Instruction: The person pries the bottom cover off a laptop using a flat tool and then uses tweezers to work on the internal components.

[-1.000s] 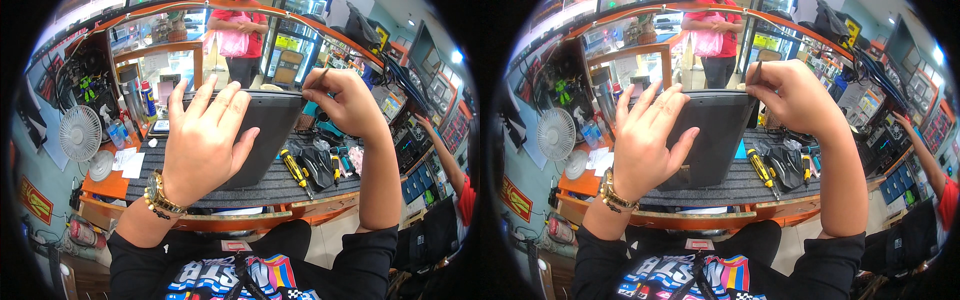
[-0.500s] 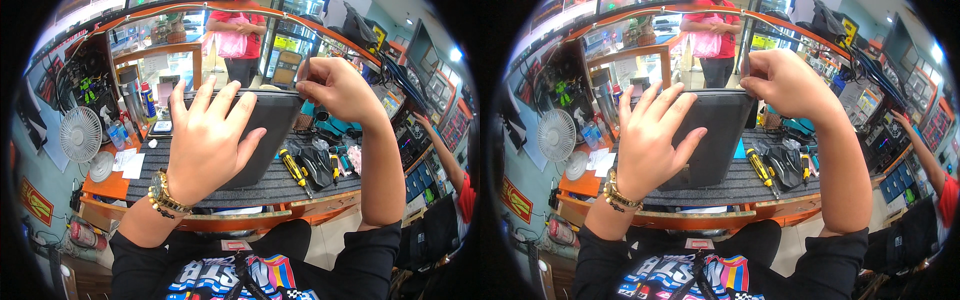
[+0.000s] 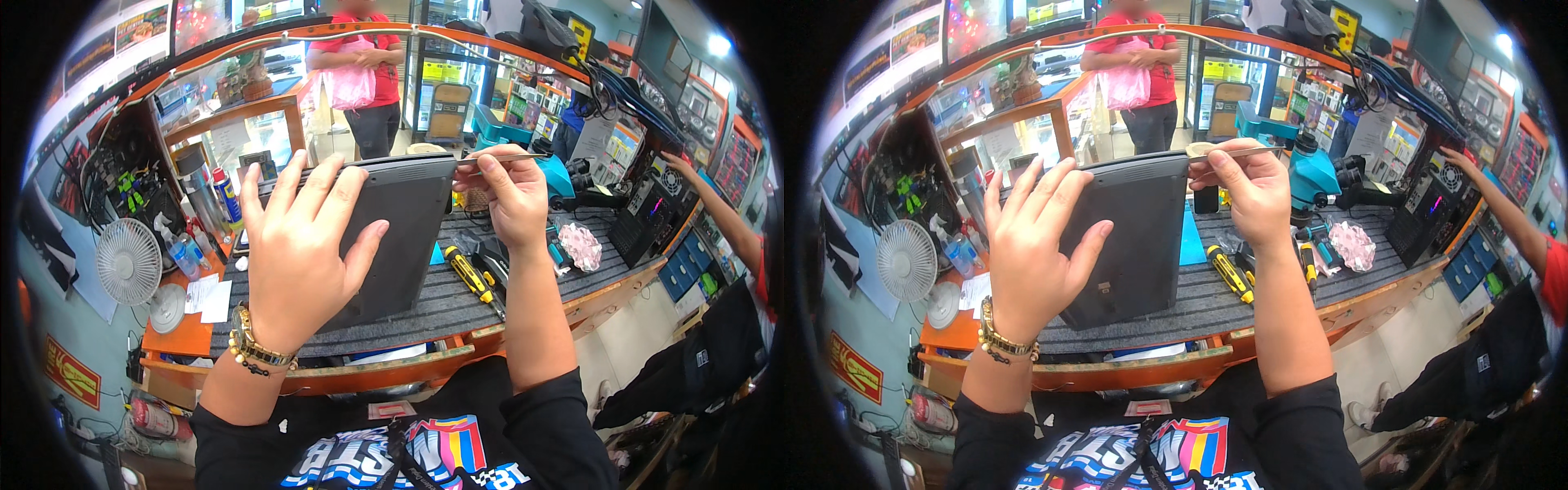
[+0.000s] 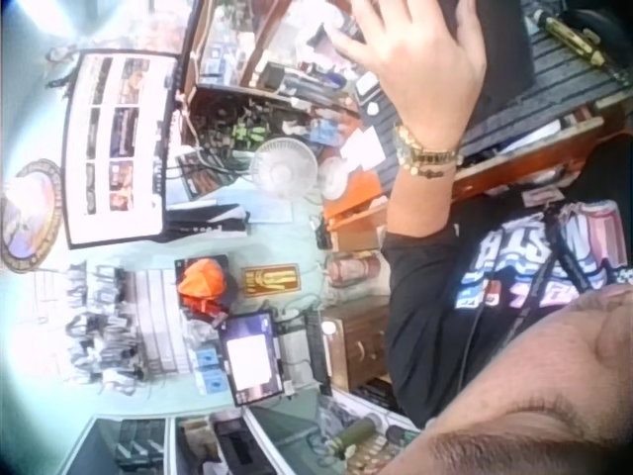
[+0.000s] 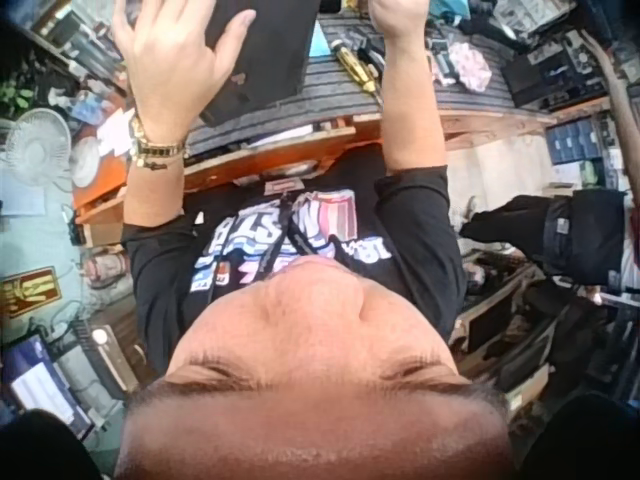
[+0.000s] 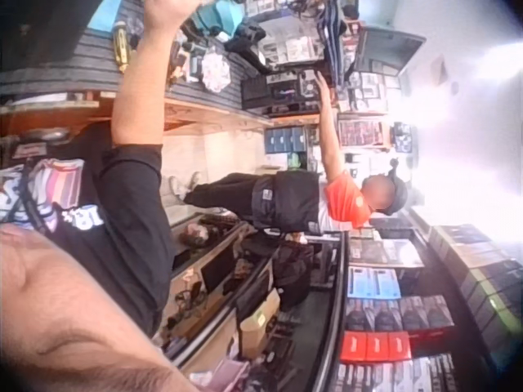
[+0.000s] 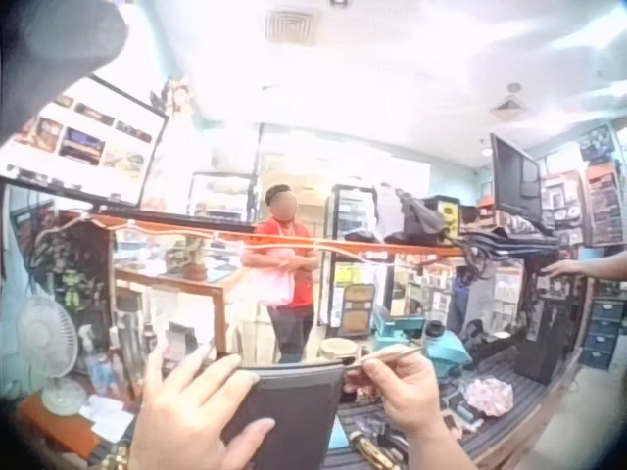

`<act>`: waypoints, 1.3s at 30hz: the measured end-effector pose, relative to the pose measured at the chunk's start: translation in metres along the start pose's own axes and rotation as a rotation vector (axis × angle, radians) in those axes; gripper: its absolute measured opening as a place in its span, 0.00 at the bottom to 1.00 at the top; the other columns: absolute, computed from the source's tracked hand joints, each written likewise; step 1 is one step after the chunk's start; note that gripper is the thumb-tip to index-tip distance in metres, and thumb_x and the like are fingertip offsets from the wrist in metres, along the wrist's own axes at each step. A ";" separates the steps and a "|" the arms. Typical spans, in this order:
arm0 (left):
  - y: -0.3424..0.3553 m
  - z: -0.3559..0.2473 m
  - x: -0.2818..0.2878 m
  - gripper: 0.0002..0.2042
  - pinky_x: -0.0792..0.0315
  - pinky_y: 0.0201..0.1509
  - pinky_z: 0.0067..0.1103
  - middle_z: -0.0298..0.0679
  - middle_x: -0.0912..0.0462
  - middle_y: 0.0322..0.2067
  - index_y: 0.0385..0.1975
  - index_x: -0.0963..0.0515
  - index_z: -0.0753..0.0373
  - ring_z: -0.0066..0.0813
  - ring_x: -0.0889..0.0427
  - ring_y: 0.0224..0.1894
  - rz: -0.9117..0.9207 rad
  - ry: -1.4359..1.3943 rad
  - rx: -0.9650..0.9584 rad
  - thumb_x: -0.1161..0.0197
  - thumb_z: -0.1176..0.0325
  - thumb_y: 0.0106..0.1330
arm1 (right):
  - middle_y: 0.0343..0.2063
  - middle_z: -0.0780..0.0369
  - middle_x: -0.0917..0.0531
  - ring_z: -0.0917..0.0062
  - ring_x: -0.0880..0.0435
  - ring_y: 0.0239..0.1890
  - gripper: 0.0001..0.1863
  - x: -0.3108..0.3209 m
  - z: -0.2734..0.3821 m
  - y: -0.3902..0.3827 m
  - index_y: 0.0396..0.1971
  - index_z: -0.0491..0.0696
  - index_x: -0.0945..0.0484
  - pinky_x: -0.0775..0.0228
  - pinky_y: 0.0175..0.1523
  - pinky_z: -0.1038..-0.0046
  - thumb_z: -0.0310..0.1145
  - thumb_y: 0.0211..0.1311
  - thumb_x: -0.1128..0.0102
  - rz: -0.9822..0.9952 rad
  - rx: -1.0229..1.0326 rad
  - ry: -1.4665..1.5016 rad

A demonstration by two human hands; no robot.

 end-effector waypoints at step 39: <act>0.003 -0.003 -0.004 0.25 0.49 0.79 0.53 0.47 0.12 0.55 0.57 0.17 0.62 0.55 0.20 0.66 -0.016 -0.003 0.026 0.24 0.57 0.64 | 0.38 0.55 0.11 0.70 0.09 0.40 0.06 -0.008 -0.025 -0.025 0.47 0.41 0.20 0.16 0.43 0.68 0.28 0.78 0.38 -0.149 -0.014 0.070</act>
Point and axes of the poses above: each hand's wrist, its own y-axis towards the middle knuckle, its own x-axis out of the back of the hand, z = x × y, the point moved 3 cm from there along y, towards the middle knuckle
